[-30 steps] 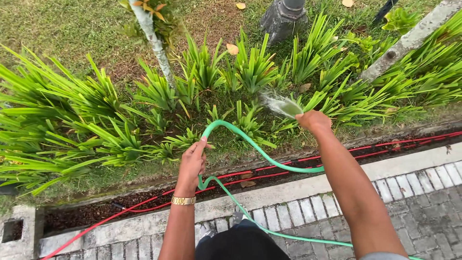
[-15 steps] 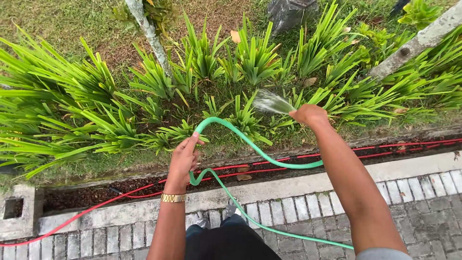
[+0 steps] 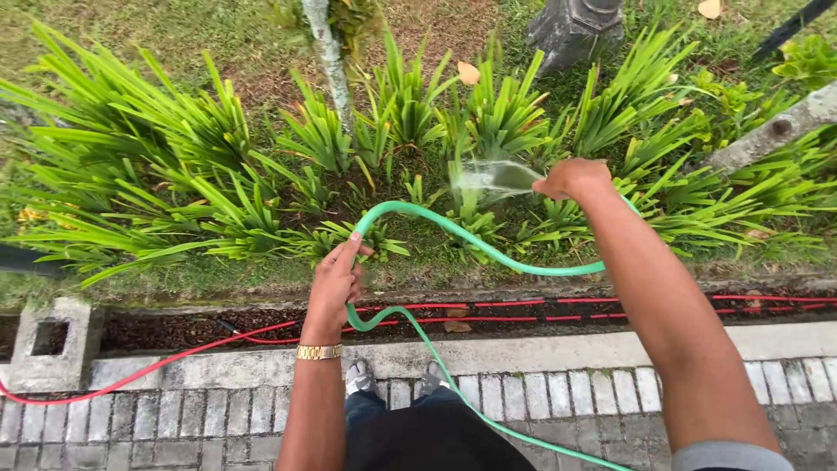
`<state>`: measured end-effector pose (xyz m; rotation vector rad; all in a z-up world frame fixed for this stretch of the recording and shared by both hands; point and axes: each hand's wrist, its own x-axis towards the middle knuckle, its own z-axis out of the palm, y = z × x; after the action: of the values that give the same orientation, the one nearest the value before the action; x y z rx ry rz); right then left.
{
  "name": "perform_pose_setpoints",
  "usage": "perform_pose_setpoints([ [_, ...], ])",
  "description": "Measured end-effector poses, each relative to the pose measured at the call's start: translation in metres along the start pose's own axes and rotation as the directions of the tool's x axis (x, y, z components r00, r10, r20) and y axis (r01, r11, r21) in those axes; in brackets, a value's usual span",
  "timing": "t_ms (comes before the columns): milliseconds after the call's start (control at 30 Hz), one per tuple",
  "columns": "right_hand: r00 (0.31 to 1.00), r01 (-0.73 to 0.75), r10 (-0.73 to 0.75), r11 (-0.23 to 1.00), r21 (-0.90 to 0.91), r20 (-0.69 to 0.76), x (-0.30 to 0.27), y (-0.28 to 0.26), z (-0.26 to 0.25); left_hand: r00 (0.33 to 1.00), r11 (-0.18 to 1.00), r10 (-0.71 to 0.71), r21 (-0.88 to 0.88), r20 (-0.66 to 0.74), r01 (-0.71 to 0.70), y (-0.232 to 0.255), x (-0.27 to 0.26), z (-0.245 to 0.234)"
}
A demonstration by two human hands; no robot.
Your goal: Water the plants in the garden bed using a hose.
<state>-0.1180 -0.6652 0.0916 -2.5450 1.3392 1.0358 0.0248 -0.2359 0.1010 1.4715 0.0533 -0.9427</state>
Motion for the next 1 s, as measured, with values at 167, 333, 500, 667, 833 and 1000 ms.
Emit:
perform_pose_setpoints([
  [167,1.000,0.003,-0.002,0.998,-0.057,0.004,-0.015,-0.040,-0.023,1.000,0.999,0.023,-0.031,-0.015,-0.023,0.009,0.009,-0.038],
  [333,1.000,0.017,-0.018,0.997,-0.069,-0.016,-0.003,-0.075,-0.018,0.998,0.996,-0.025,-0.091,-0.063,0.019,0.015,0.010,-0.080],
  [500,0.999,0.037,-0.034,0.996,-0.085,0.031,-0.020,-0.126,-0.038,0.998,0.993,0.014,-0.114,-0.063,-0.021,0.025,0.006,-0.125],
  [667,0.999,0.054,-0.054,0.993,-0.101,0.002,-0.030,-0.170,-0.045,0.997,0.988,0.039,-0.146,-0.067,-0.048,0.024,0.010,-0.165],
  [833,0.994,0.096,-0.101,0.990,-0.104,-0.047,-0.051,-0.220,-0.051,0.998,0.984,0.023,-0.174,-0.057,-0.032,0.029,0.013,-0.197],
  [1000,0.987,0.134,-0.143,0.984,-0.119,-0.072,-0.059,-0.262,-0.050,0.998,0.978,0.037,-0.202,-0.053,-0.047,0.024,0.020,-0.228],
])
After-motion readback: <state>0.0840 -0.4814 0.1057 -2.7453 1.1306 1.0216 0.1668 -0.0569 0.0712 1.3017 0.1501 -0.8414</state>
